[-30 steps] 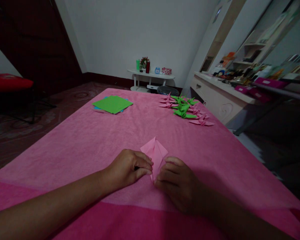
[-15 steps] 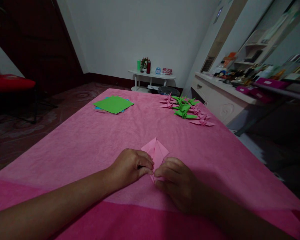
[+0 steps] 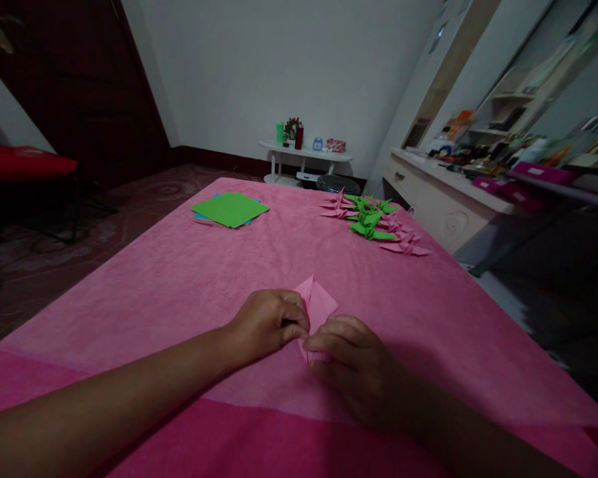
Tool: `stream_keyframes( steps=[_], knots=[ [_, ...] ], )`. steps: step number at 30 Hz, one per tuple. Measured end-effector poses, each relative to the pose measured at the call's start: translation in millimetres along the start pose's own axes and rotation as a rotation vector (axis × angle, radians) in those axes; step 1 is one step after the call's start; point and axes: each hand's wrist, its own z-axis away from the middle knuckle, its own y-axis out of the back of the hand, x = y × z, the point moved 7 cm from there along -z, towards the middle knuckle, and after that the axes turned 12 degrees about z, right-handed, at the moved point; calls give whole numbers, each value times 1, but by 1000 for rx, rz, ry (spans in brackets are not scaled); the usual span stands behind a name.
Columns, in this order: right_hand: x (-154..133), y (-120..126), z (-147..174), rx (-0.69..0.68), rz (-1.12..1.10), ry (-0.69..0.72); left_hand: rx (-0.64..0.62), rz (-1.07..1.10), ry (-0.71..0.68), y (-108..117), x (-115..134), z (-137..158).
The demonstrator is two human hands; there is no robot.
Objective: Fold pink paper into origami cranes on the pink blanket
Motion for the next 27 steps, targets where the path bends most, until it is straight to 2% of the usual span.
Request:
stream_keyframes(
  steps=[4,10,13,17,19,23,27],
  knots=[
    [2,-1,0,-34,-27,-20,13,-21,-16,3,0,0],
    [-3,0,1,-67,-37,-11,-40,-135,-66,0,0,1],
    [-3,2,2,-16,-49,-13,-49,-141,-70,1,2,0],
    [8,5,2,96,-79,-88,-81,-171,-62,2,6,-4],
    [13,1,1,75,-75,-107,-103,-179,-54,2,8,-6],
    [15,-7,-5,-28,-62,-60,-109,-186,-42,2,8,-7],
    [14,-10,-9,-58,-88,-50,-97,-204,-44,1,7,-7]
  ],
)
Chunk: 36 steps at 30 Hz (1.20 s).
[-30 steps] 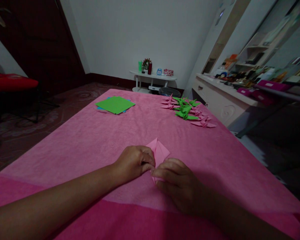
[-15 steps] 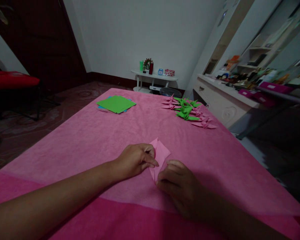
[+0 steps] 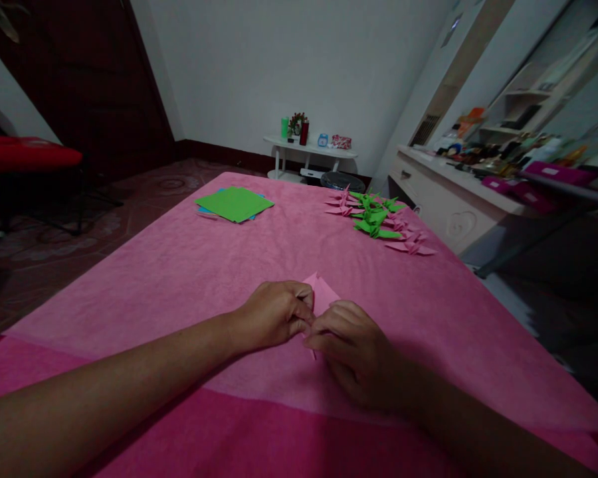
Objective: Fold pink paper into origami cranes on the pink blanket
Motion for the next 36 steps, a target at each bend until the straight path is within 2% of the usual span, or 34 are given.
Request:
stream_keyframes(
  steps=[12,25,30,36],
  knots=[
    [-1,0,-1,19,37,-2,-23,116,-62,-1,-2,0],
    [-1,-4,-1,-18,59,1,-32,122,-48,1,-2,2],
    [-1,-4,-1,-60,67,-8,-74,115,-46,0,-3,2],
    [0,0,-3,-31,37,-19,-66,104,-42,0,-3,1]
  ],
)
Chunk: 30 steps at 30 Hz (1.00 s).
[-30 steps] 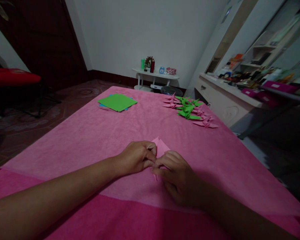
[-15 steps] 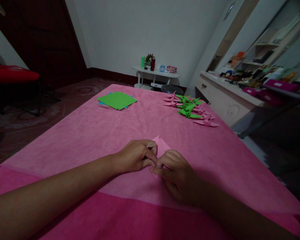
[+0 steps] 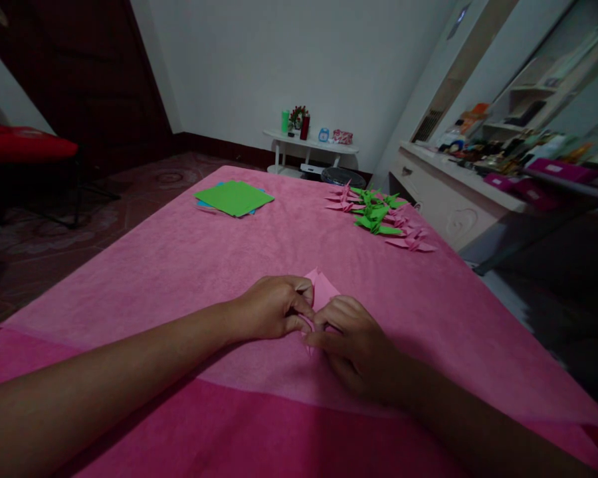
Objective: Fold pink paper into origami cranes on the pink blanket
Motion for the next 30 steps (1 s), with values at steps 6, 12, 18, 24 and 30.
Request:
stream_keyframes(
  steps=[6,12,18,24,30],
  knots=[
    [-5,-1,4,20,18,35,-10,5,7,0,0,-1],
    [-15,5,10,6,-20,42,-10,-21,19,0,0,-2],
    [44,17,6,242,-92,-412,0,-57,14,-1,3,0],
    [101,-16,-6,-2,-157,-768,-9,-90,-14,-2,5,1],
    [135,-26,-30,123,-325,-809,12,-190,-6,10,-8,-15]
  ],
)
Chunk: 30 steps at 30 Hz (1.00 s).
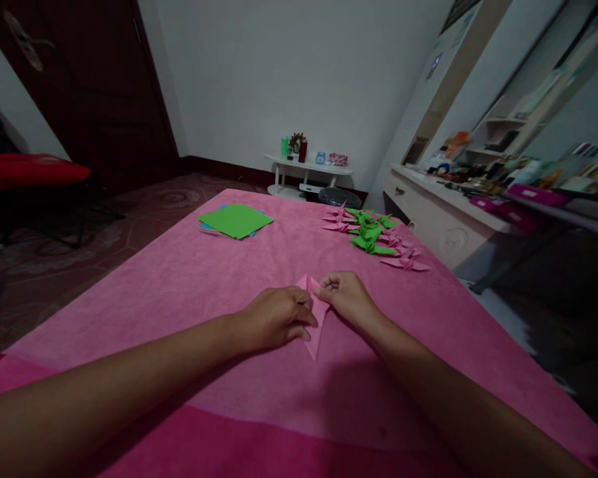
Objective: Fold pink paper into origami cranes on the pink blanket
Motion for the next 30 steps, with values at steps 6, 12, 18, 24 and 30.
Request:
stream_keyframes(
  steps=[6,12,18,24,30],
  knots=[
    [-3,6,-35,140,261,-29,-62,70,-27,14,-33,-36],
    [-34,13,7,316,368,294,-67,207,-77,12,-40,-39],
    [-37,11,47,171,374,422,-84,221,-72,9,-40,-38],
    [-39,2,66,101,401,526,-95,221,-86,8,-40,-39],
    [-54,9,91,111,370,627,-137,213,-100,6,-40,-40]
  ],
)
